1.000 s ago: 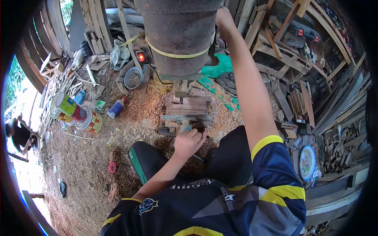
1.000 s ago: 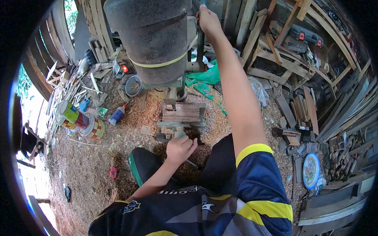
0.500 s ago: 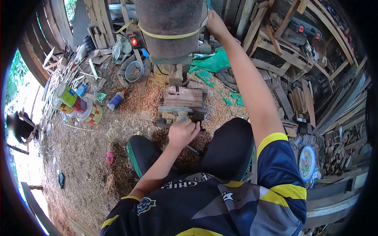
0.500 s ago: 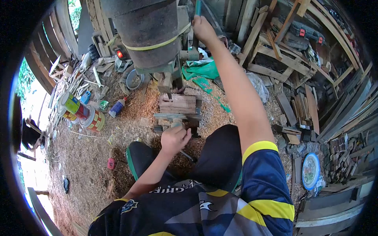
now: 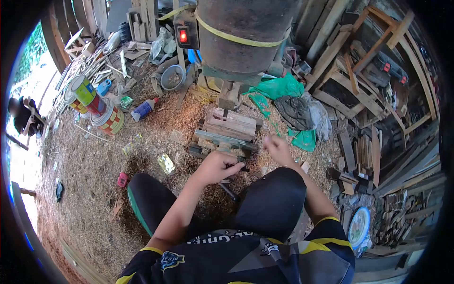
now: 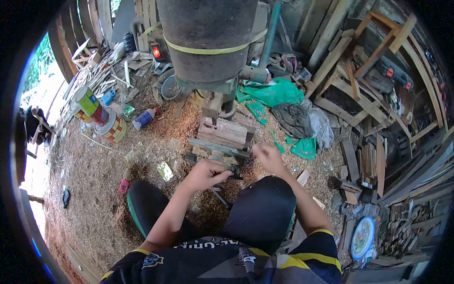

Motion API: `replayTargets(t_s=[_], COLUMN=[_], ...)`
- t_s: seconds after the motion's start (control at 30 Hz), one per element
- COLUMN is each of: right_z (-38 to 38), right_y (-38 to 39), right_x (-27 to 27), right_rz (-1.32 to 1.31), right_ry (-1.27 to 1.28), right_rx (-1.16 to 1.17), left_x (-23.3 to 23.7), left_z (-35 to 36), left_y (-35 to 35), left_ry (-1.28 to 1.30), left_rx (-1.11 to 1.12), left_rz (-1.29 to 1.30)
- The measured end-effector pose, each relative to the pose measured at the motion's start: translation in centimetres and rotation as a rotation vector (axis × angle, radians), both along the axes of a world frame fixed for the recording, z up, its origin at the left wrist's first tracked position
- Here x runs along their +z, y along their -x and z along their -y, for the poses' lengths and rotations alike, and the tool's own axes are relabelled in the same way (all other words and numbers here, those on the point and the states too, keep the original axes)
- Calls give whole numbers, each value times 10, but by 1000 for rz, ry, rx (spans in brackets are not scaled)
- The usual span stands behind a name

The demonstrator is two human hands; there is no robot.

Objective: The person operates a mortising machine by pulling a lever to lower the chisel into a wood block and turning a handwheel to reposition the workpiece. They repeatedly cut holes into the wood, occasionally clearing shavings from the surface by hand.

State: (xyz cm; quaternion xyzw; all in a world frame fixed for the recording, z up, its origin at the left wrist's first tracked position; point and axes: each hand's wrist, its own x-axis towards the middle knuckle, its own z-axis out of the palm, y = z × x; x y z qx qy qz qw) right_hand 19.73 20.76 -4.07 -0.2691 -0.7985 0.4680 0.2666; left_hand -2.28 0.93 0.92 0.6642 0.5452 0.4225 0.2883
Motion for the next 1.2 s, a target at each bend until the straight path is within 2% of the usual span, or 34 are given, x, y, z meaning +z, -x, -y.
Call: replayTargets(t_s=[0.03,0.07,0.13,0.17,0.23,0.27,0.3,0.37,0.4,0.43,0.53,0.57,0.67,0.73,0.8,0.9,0.93,1.0,1.03,1.1,1.13,1.2], right_z=[13,26,37,39,46,47,51,60,59,62,80,86,107,118,127,142,148,162,166,176,179,179], right_y=[2,4,6,7,15,16,18,18,19,18,12,11,19,18,22,28,35,41,35,26,23,21], right_x=[-4,-7,-16,-23,-33,-39,-41,-43,-39,-38,-49,-49,-15,-30,-44,-71,-58,-37,-49,-74,-76,-80], right_rz=[24,51,326,333,259,374,363,168,167,163,482,486,808,845,878,880,888,932,931,497,426,403], right_ry=[-1,3,142,145,54,20,26,-217,-267,-253,-291,-274,-116,-11,137,85,83,499,500,1046,1148,1190], right_rx=[87,171,300,308,560,637,631,710,750,735,721,706,780,733,671,570,558,347,343,105,62,78], left_x=[3,9,7,1,-7,-12,-7,-4,-6,-6,-16,-18,-16,-28,-36,-45,-49,-57,-58,-63,-66,-67], left_z=[-1,-2,-5,-5,-6,-6,-6,-9,-11,-12,-13,-14,-8,0,8,12,12,13,16,17,15,11], left_y=[3,6,13,15,22,23,22,23,24,25,27,27,33,41,45,47,47,45,44,46,47,47], left_ry=[6,142,357,359,283,290,311,343,325,310,284,228,91,-66,-119,-193,-197,-205,-249,-280,-294,-305], left_rx=[5,-82,-224,-217,-308,-309,-326,-357,-412,-467,-529,-525,-513,-470,-458,-425,-416,-405,-373,-347,-370,-402], left_rz=[5,70,201,210,287,282,274,257,280,306,341,367,279,170,172,165,184,209,158,106,106,126])
